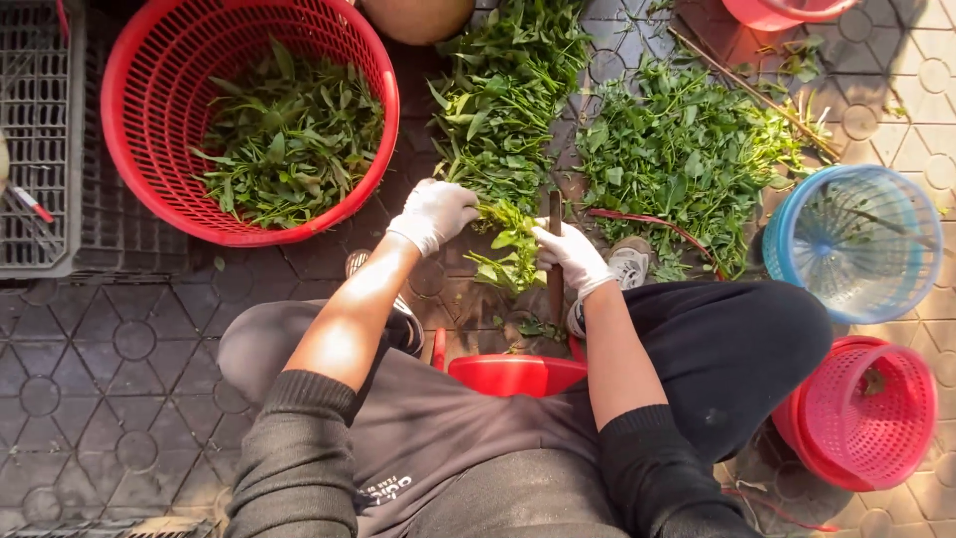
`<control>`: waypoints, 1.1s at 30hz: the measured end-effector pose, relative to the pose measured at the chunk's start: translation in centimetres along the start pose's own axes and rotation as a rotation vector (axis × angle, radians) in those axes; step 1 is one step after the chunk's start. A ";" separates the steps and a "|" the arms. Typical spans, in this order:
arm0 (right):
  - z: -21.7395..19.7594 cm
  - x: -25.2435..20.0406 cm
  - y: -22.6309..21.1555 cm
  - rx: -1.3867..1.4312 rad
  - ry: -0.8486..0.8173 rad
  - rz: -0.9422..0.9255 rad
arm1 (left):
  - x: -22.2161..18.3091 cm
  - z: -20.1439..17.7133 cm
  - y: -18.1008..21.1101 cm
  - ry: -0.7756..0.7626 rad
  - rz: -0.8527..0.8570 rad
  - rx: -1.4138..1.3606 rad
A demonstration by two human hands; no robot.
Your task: Sorting and cleaning leafy greens by hand, removing stems and placing leaves into a basket.
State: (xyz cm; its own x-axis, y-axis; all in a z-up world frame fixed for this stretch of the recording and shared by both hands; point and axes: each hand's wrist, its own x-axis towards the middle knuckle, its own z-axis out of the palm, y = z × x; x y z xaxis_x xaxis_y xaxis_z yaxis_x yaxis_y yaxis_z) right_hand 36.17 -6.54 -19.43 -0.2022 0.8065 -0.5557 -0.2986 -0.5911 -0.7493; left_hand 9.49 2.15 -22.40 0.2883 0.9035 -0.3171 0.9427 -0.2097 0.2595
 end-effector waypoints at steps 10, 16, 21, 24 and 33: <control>2.2 -1.0 4.1 -0.632 0.246 0.092 | -6.4 -10.4 -1.3 -0.356 -0.115 -0.790; 7.4 -1.7 -3.1 0.181 0.117 -0.159 | -6.5 -9.9 0.2 -0.380 -0.058 -0.820; 4.5 -1.1 -3.5 0.192 0.201 -0.171 | -6.4 -11.0 -0.7 -0.286 -0.044 0.264; -0.7 -1.8 -4.6 0.195 0.509 -0.205 | -9.3 -12.7 -1.4 -0.194 0.002 0.257; -9.1 5.8 8.4 0.002 0.889 -0.155 | -16.3 -21.4 1.1 -0.266 0.102 0.012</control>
State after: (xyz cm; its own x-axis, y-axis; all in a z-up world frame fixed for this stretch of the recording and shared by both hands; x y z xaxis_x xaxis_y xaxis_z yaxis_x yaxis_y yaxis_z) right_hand 40.98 -6.97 -32.20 0.6362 0.5679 -0.5223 -0.2642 -0.4757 -0.8390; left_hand 2.22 -4.77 2.58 0.4144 0.7482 -0.5181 0.9079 -0.3006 0.2920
